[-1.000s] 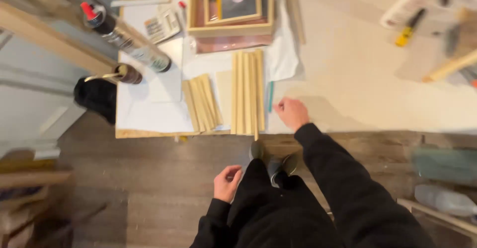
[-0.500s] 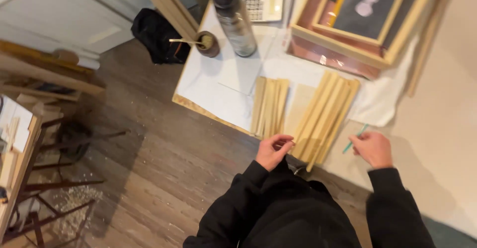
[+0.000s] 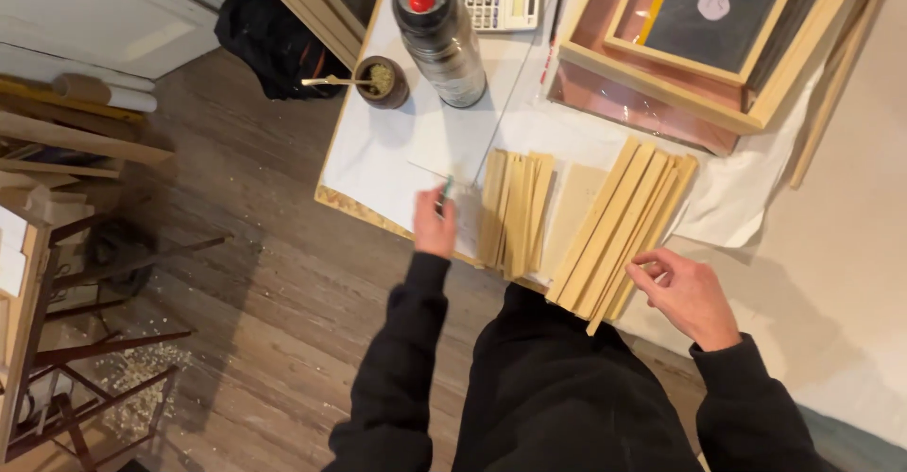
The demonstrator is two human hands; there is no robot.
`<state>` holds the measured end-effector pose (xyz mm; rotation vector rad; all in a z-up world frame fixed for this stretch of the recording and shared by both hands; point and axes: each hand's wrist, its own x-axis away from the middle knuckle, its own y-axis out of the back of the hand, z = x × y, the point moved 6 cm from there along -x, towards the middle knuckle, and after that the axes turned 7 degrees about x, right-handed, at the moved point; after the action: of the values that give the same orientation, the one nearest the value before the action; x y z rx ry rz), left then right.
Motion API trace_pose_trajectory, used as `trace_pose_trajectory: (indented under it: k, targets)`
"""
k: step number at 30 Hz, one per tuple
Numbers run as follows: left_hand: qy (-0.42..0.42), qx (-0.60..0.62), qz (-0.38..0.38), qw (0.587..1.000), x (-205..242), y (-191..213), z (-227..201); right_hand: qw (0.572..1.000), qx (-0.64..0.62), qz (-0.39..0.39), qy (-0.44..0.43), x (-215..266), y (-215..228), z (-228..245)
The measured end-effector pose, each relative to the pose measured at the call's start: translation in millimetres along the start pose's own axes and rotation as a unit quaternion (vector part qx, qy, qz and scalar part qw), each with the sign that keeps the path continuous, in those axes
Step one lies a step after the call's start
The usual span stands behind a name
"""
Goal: Assembling and gluing wooden frame pieces together using a corner clamp in a workshop setting.
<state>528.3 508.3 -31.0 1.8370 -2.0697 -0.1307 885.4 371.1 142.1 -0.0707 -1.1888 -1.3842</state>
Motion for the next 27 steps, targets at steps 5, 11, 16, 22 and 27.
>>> trace_pose_trajectory:
  k: [5,11,16,22,27]
  targets:
    - [-0.097,-0.193,-0.075,0.973,-23,17,-3,0.997,-0.008,-0.080,-0.010,-16,-23,-57]
    - [-0.230,-0.343,-0.134,0.901,5,9,-96,0.968,0.091,-0.231,0.036,-33,-34,-58]
    - [-0.089,-0.106,0.048,0.989,52,-75,-92,0.988,0.074,-0.126,-0.045,-51,-53,-70]
    - [-0.088,-0.117,0.213,0.966,101,-169,-119,0.974,0.000,-0.227,0.008,-53,-69,-83]
    - [-0.165,-0.224,0.176,0.944,89,-189,-108,0.964,-0.054,-0.259,0.023,-25,-43,-61]
